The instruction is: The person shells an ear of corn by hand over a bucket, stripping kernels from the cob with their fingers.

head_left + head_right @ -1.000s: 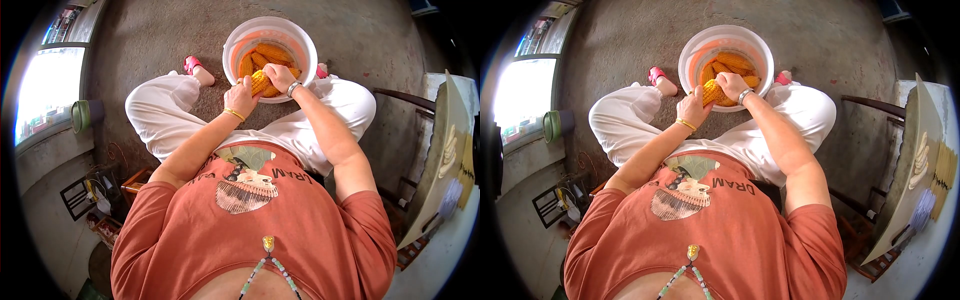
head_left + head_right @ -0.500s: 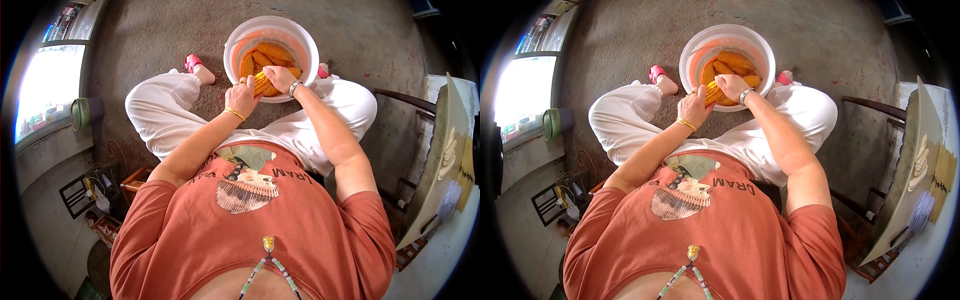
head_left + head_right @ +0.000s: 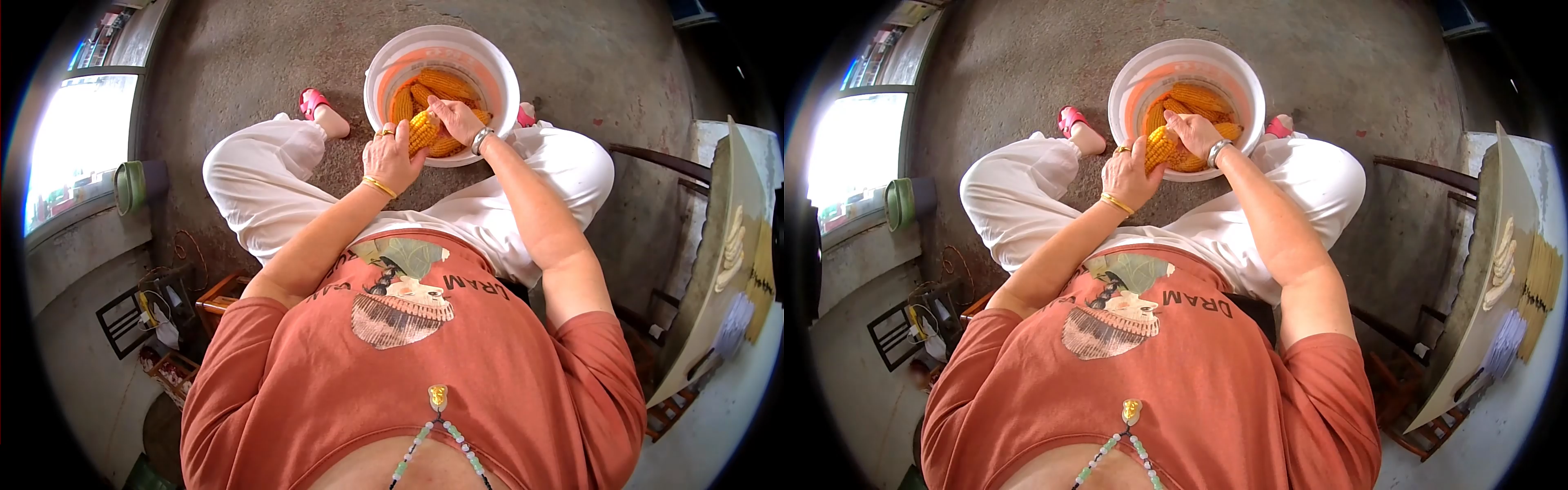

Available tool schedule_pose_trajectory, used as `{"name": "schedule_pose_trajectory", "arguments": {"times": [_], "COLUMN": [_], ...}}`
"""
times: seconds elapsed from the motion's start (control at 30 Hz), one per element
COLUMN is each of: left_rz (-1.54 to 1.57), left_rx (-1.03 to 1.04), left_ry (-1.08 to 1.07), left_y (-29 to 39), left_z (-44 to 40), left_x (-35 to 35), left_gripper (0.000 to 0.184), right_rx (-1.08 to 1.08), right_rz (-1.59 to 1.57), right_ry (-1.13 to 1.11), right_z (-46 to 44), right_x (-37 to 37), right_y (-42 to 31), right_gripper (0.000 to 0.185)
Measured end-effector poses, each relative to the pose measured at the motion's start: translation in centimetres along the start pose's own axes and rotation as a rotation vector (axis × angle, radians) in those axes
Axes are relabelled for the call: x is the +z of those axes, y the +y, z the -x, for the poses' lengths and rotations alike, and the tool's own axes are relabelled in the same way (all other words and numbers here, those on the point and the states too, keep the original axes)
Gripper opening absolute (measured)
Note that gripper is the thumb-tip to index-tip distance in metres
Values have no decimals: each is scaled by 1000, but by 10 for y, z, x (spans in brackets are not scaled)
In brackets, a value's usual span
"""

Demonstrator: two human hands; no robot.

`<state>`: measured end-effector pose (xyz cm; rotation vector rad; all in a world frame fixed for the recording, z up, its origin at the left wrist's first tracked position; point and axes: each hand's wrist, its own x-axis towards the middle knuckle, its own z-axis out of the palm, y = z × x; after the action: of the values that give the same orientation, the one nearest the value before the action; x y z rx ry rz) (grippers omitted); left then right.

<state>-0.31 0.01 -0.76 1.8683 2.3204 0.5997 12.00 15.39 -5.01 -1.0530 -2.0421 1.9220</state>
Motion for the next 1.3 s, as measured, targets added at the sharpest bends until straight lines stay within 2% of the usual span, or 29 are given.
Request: {"name": "schedule_pose_trajectory", "arguments": {"times": [0.17, 0.27, 0.37, 0.57, 0.67, 0.77, 0.87, 0.97, 1.07, 1.17, 1.3], "left_rz": [28, 41, 31, 62, 84, 78, 118, 123, 89, 46, 32], "left_rx": [-22, -60, -102, -69, -112, -93, -139, -135, -119, -127, -111], "left_ry": [-63, -92, -142, -108, -193, -164, -178, -168, -177, -210, -194], "left_y": [-3, 2, 1, -4, -6, -8, -8, -6, -4, 0, 2], "left_z": [-1, -3, -3, -1, -2, -1, -2, -2, -1, -2, -2], "left_x": [0, -7, -4, 6, 9, 11, 10, 10, 10, 4, -2], "left_gripper": [57, 57, 57, 53, 58, 59, 60, 59, 58, 55, 57], "right_rx": [-112, -76, -119, -278, -248, -261, -291, -227, -36, -60, -180], "right_rz": [121, 145, 118, 194, 188, 262, 278, 153, 16, 116, 115], "right_ry": [-5, -47, -63, -31, 6, 109, 105, 69, -21, -86, -34], "right_z": [3, 6, 4, 5, 10, 6, 3, 3, 1, 4, 5], "right_x": [2, 0, 0, 6, 8, 11, 8, 5, 2, -3, 6], "right_y": [-5, -11, -9, -4, -9, 2, 4, 4, 3, -6, -3], "right_gripper": [71, 71, 68, 61, 54, 50, 48, 52, 56, 59, 59]}}
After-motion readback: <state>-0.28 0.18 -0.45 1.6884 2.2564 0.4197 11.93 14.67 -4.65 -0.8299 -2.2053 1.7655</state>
